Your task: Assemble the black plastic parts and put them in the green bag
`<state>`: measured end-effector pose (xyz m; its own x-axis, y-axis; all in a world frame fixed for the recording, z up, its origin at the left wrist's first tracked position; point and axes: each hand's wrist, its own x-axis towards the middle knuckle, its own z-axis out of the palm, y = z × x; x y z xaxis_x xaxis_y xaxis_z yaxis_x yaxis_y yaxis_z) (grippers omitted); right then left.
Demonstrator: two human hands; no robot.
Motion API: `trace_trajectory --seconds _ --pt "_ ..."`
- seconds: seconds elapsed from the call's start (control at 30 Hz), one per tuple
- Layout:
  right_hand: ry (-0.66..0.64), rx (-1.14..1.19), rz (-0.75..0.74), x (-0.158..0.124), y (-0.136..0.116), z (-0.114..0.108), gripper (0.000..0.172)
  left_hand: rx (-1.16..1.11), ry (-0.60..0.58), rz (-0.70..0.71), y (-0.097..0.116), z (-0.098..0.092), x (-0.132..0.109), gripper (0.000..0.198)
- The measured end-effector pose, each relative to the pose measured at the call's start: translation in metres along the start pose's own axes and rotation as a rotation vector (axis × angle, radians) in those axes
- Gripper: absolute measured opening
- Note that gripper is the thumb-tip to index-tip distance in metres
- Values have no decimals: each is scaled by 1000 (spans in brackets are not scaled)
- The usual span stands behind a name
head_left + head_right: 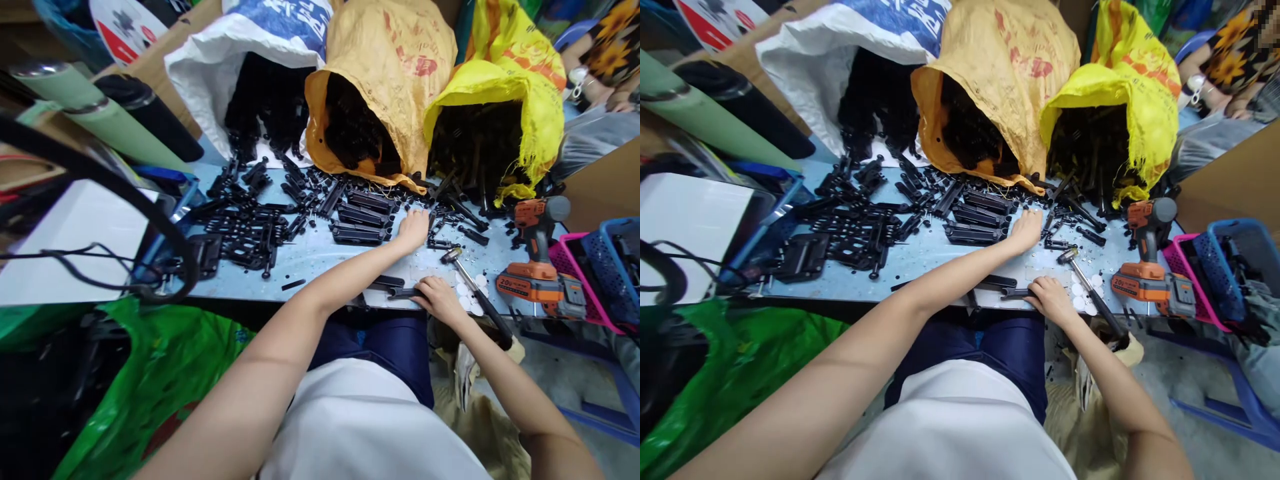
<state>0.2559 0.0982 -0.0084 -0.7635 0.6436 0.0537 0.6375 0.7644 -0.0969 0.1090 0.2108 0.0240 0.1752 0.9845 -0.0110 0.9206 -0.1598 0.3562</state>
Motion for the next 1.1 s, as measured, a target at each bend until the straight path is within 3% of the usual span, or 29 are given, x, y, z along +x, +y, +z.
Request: trace_trajectory --seconds 0.07,0.17,0.3,0.4,0.47,0.6,0.7,0.83,0.93,1.1 --pt "5 21 14 -3 -5 1 31 60 53 -75 -2 2 23 32" --pt "35 59 0 -1 -2 1 33 144 -11 -31 -14 5 42 31" --pt "186 37 141 19 36 -8 30 161 -68 85 -20 7 43 30" --pt "244 -104 425 45 84 -16 26 82 -8 105 -19 3 27 30" --pt "177 -191 560 62 112 -19 28 -47 90 122 -24 -6 7 26" --pt "9 -238 590 78 139 -18 24 -469 378 65 -62 -31 -55 20" --pt "105 -159 571 75 137 -17 20 -963 404 -204 -101 -42 -106 20" --pt "344 46 508 66 119 -19 17 -1493 176 -539 -126 -34 -155 27" --pt "389 135 454 67 101 -23 11 -1622 82 -638 -122 -24 -168 27" --pt "419 195 391 68 66 -34 11 -1585 83 -650 -112 -20 -170 15"
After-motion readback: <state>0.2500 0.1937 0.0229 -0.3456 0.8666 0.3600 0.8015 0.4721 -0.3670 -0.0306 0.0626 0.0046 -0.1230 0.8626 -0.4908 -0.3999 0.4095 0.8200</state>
